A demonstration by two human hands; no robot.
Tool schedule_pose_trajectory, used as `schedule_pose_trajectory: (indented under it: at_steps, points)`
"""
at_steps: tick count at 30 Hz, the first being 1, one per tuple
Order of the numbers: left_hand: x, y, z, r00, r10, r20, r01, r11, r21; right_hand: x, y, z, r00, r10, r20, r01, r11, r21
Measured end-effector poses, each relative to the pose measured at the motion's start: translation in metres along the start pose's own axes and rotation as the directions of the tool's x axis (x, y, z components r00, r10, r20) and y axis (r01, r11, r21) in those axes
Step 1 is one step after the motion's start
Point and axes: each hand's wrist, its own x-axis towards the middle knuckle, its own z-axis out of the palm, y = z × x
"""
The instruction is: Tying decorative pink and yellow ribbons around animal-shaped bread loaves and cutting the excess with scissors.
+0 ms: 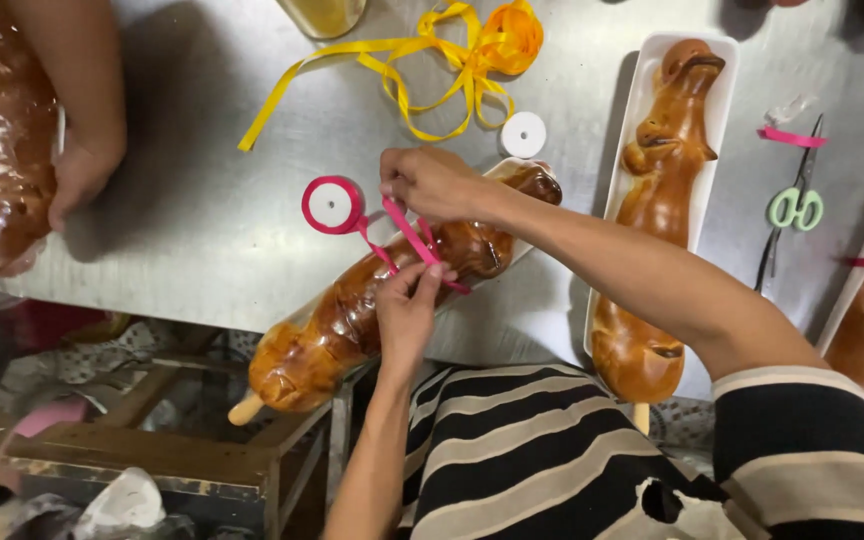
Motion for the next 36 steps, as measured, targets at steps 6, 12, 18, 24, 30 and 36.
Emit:
schedule_pose_trajectory:
  at_steps: [6,12,18,24,30,36]
  points:
    - [0.002,0.008,0.011,0.944,-0.327,0.039,0.324,0.903,-0.282,0.006,-0.003,-0.008,0.825,-0.547,-0.145,0.352,0.696,-0.626]
    - [0.007,-0.012,0.016,0.943,-0.331,-0.027,0.305,0.896,-0.324,-0.07,0.036,0.005,0.721,-0.692,0.018,0.502,0.504,-0.703]
    - [0.013,-0.035,0.021,0.971,-0.216,-0.104,0.213,0.976,-0.035,-0.069,0.051,0.042,0.587,-0.798,-0.138,0.666,0.573,-0.478]
    - [0.004,-0.028,0.012,0.983,0.076,-0.166,-0.032,0.967,0.252,-0.062,0.07,0.041,0.682,-0.729,-0.058,0.652,0.642,-0.403]
    - [-0.006,-0.018,0.02,0.964,0.16,-0.214,-0.062,0.914,0.402,-0.056,0.039,0.012,0.876,-0.435,0.208,0.481,0.818,-0.315]
    - [-0.012,0.024,0.017,0.972,0.124,-0.201,-0.041,0.927,0.372,-0.048,0.022,-0.006,0.888,-0.32,0.331,0.403,0.888,-0.221]
